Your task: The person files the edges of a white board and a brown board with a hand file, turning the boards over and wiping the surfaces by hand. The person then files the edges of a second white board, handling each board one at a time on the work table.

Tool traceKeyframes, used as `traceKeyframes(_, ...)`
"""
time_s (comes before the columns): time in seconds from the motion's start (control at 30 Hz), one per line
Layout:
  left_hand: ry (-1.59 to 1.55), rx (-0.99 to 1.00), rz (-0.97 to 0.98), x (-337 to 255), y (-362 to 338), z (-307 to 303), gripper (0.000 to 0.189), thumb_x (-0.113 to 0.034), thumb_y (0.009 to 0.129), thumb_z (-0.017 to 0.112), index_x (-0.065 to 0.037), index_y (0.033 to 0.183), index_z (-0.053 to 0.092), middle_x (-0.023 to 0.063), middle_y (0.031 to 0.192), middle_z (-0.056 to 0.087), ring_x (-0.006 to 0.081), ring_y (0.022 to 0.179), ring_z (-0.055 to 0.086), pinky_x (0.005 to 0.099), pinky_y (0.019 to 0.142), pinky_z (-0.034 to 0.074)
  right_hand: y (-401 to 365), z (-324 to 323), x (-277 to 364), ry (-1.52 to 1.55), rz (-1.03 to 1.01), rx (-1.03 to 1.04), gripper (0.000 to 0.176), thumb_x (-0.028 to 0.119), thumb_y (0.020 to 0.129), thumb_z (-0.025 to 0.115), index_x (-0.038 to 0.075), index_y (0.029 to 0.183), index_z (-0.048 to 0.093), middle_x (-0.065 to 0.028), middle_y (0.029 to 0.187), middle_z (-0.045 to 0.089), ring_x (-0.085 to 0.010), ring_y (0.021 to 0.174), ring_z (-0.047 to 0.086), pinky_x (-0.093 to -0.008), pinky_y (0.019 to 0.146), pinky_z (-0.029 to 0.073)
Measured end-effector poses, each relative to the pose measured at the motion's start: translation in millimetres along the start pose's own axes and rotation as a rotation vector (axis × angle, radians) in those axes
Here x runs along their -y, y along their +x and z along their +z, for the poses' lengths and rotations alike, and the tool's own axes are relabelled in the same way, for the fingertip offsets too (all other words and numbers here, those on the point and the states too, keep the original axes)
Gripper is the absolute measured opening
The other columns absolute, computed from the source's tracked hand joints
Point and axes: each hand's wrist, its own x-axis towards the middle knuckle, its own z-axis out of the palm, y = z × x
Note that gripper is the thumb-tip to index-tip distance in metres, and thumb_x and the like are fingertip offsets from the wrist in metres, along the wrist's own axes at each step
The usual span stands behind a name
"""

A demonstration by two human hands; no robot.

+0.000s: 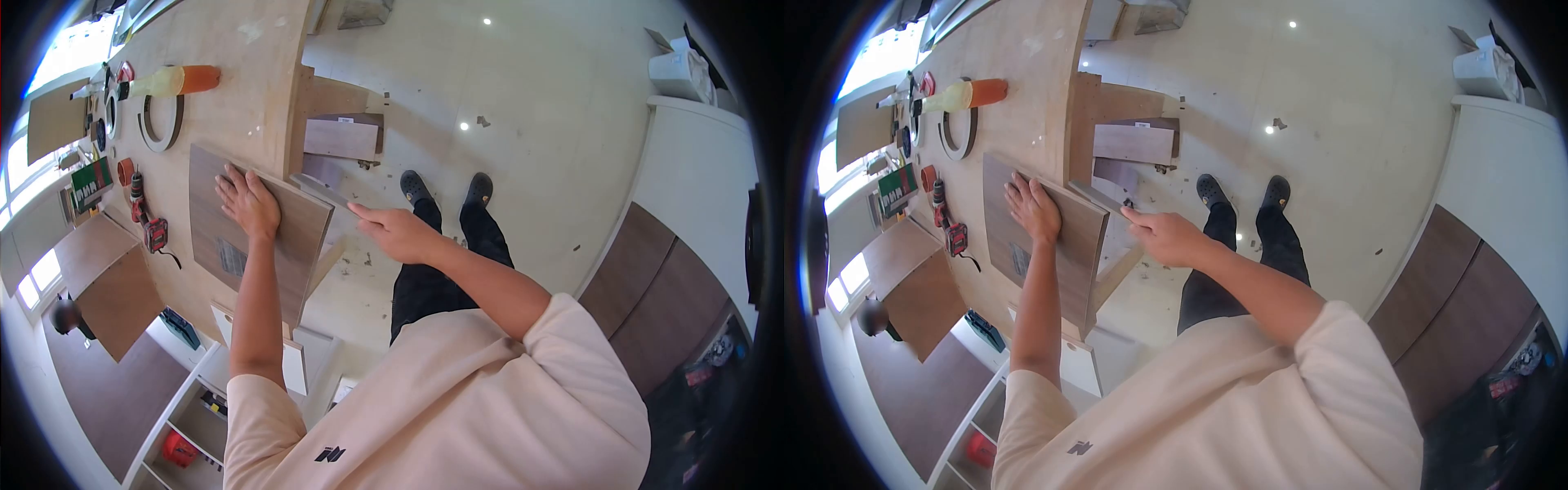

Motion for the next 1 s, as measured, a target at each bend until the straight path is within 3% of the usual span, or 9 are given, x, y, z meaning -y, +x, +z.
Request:
traceKeyframes(0.13,-0.011,0.012,-0.010,-5.0,-3.3,-1.3,0.067,-0.051,0.103,0.025,-0.011,0.157,0.022,0.0215,0.163,0.014,0.0385,0.151,0.010,0.0576,0.118,0.010,-45.5,-8.1,-18.0,-0.017,-0.040,0.008,0.046,0.028,0.103,0.047,0.019,0.148,0.043,-0.0207,0.080,0.061,-0.0328,0.073,0.059,-0.0359,0.078,0.049)
traceKeyframes(0.33,0.009,0.009,0.002,0.4,-0.3,2.4,0.067,-0.051,0.103,0.025,-0.011,0.157,0.023,0.0217,0.162,0.014,0.0391,0.151,0.010,0.0572,0.119,0.010,13.6,6.7,-10.6,0.068,0.035,0.044,0.046,0.027,0.103,0.046,0.019,0.148,0.043,-0.0220,0.085,0.063,-0.0341,0.077,0.061,-0.0362,0.081,0.050)
traceKeyframes(0.57,-0.015,0.010,-0.011,-4.8,-1.2,-1.5,0.068,-0.052,0.103,0.025,-0.011,0.157,0.023,0.0215,0.163,0.015,0.0391,0.151,0.010,0.0566,0.119,0.009,-35.0,-5.3,-23.5,0.017,-0.018,0.014,0.047,0.029,0.103,0.047,0.017,0.148,0.044,-0.0236,0.093,0.065,-0.0359,0.083,0.060,-0.0360,0.085,0.049)
traceKeyframes(0.73,-0.015,0.008,-0.018,-5.0,-2.7,-0.8,0.069,-0.053,0.103,0.025,-0.011,0.157,0.023,0.0214,0.163,0.015,0.0389,0.151,0.009,0.0566,0.119,0.010,16.3,7.6,-12.7,0.012,-0.026,0.025,0.047,0.028,0.103,0.048,0.016,0.148,0.043,-0.0239,0.095,0.065,-0.0356,0.083,0.060,-0.0344,0.086,0.048)
traceKeyframes(0.93,-0.025,0.014,-0.018,-5.0,-3.4,-1.7,0.068,-0.053,0.103,0.025,-0.011,0.157,0.023,0.0216,0.162,0.015,0.0391,0.151,0.009,0.0565,0.119,0.010,-34.8,-13.9,-27.3,0.022,-0.060,-0.062,0.046,0.027,0.103,0.047,0.017,0.148,0.043,-0.0222,0.090,0.064,-0.0276,0.078,0.059,-0.0338,0.084,0.048)
traceKeyframes(1.0,-0.013,0.013,-0.020,-2.8,-1.3,-0.9,0.068,-0.052,0.103,0.025,-0.011,0.157,0.023,0.0217,0.162,0.014,0.0392,0.151,0.009,0.0566,0.119,0.009,-38.8,-8.7,-14.2,0.032,0.020,0.039,0.046,0.027,0.104,0.047,0.016,0.148,0.043,-0.0203,0.086,0.063,-0.0246,0.076,0.057,-0.0335,0.082,0.048)
